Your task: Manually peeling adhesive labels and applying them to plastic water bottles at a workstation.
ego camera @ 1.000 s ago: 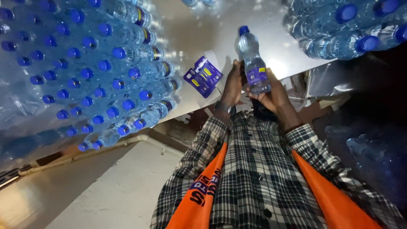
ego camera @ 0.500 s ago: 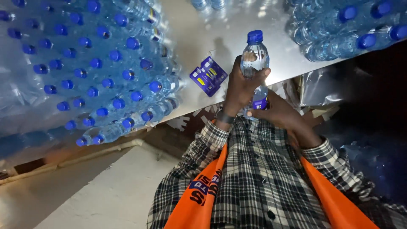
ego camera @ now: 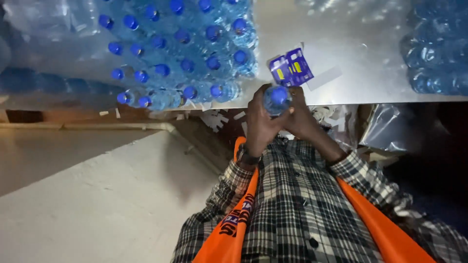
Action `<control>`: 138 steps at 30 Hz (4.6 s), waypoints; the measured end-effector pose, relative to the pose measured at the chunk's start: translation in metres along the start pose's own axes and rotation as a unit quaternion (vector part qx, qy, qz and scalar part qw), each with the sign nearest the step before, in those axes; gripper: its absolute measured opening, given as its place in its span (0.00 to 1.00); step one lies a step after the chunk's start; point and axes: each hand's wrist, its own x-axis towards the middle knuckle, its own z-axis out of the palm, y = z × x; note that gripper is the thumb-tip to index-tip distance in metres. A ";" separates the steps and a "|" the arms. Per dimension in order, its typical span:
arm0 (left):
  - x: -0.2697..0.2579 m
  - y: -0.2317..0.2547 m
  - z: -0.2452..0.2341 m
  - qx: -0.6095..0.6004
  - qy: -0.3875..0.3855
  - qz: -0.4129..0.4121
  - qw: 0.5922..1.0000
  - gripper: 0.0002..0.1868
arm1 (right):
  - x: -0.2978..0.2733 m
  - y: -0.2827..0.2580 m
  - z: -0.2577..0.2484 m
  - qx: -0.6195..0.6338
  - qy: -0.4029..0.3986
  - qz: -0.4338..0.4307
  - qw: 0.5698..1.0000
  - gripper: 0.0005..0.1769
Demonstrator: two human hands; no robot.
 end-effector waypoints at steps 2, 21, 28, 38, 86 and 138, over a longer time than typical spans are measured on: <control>-0.012 -0.030 -0.015 0.033 0.026 0.012 0.999 0.45 | 0.034 0.056 0.026 -0.078 0.008 -0.089 0.993 0.50; -0.038 -0.098 -0.017 0.006 0.041 -0.012 0.999 0.28 | 0.117 0.191 -0.113 -0.394 0.262 -0.039 0.880 0.18; -0.023 -0.067 -0.011 -0.002 -0.026 0.009 1.000 0.26 | 0.107 0.141 -0.085 -0.426 0.288 0.087 0.853 0.26; -0.008 -0.066 -0.007 0.033 -0.033 -0.019 0.999 0.24 | 0.109 0.154 -0.099 -0.475 0.281 0.127 0.824 0.12; 0.020 0.022 0.065 -0.280 -0.108 0.107 0.948 0.14 | -0.066 -0.094 -0.014 -0.067 0.312 -0.137 0.938 0.07; 0.018 0.036 0.094 -0.277 -0.178 0.018 0.944 0.13 | -0.106 -0.067 -0.062 -0.160 0.443 -0.162 0.867 0.18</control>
